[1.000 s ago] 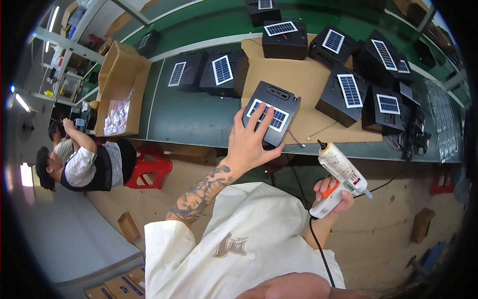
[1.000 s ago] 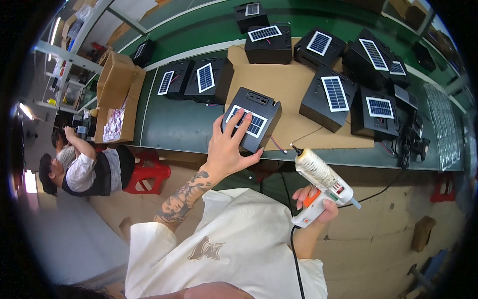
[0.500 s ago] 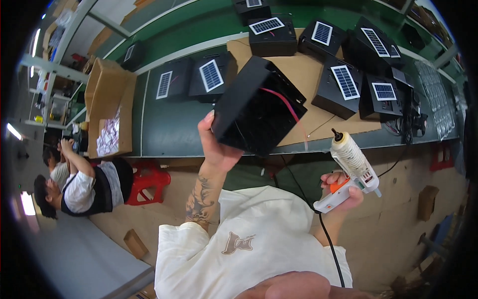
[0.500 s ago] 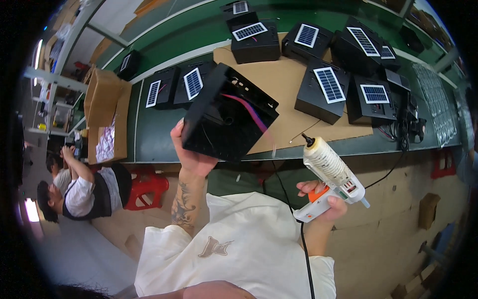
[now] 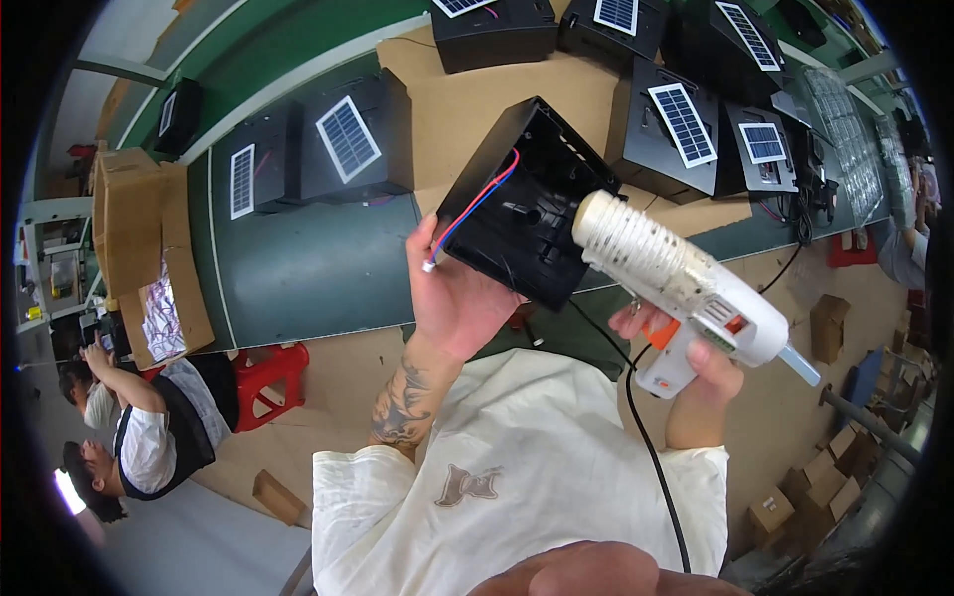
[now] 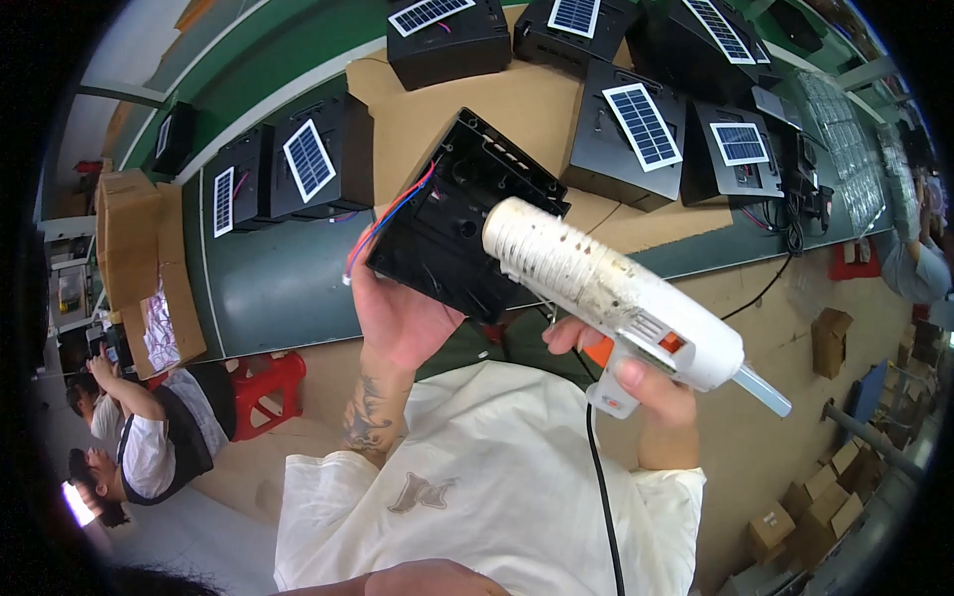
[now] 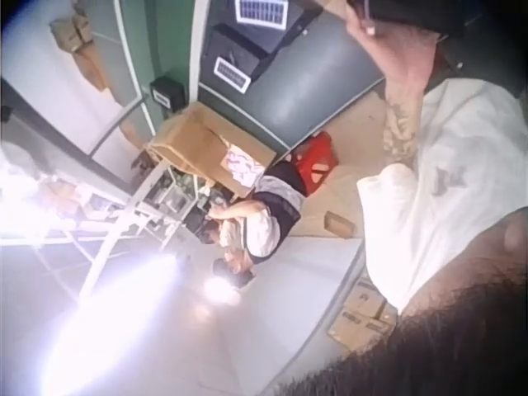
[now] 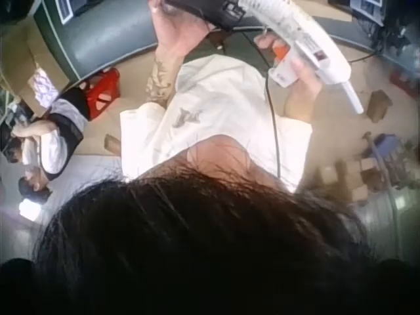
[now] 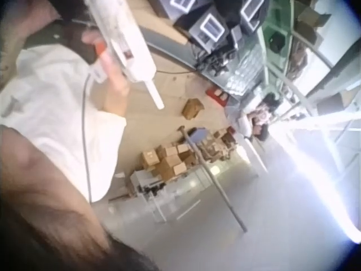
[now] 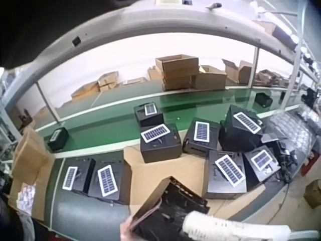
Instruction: The person assembles solar-powered devices by applying hot glue with a glue gun to secure internal wiring and components within a plastic housing and to a solar panel.
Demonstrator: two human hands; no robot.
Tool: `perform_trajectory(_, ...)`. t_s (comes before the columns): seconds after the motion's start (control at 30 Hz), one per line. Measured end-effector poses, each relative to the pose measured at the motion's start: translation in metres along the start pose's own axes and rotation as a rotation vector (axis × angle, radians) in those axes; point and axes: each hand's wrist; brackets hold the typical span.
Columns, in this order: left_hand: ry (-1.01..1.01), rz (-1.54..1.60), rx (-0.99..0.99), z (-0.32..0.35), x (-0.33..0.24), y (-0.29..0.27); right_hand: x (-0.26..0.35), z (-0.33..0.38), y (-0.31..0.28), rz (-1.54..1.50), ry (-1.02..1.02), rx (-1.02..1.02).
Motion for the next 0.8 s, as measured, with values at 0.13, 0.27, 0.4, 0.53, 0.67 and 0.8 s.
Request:
perform_trajectory(0.13, -0.073, 0.064, -0.070, -0.005, 0.001, 0.002, 0.014, -0.009, -0.007, -0.129, -0.008, 0.127)
perform_trajectory(0.27, -0.157, 0.062, -0.106, -0.003, 0.006, -0.001, 0.023, -0.019, 0.006, -0.100, 0.017, 0.040)
perform_trajectory(0.4, -0.135, -0.075, -0.140, 0.001, 0.017, 0.002, 0.002, -0.048, 0.025, -0.330, -0.098, 0.214)
perform_trajectory(0.53, -0.087, -0.228, -0.129, 0.002, 0.026, 0.001, -0.005, -0.059, 0.035, -0.277, -0.014, 0.197)
perform_trajectory(0.67, -0.062, -0.407, -0.140, 0.008, 0.026, 0.006, 0.003, -0.051, 0.035, -0.130, 0.017, 0.149)
perform_trajectory(0.8, -0.036, -0.391, -0.087, 0.014, 0.034, -0.001, 0.012, -0.055, 0.024, -0.158, -0.053, 0.184)
Point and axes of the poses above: each hand's wrist, its own z-axis away from the middle knuckle, its own y-axis out of the palm, x = y × z, and after that the axes turned 15 degrees about -z, right-handed
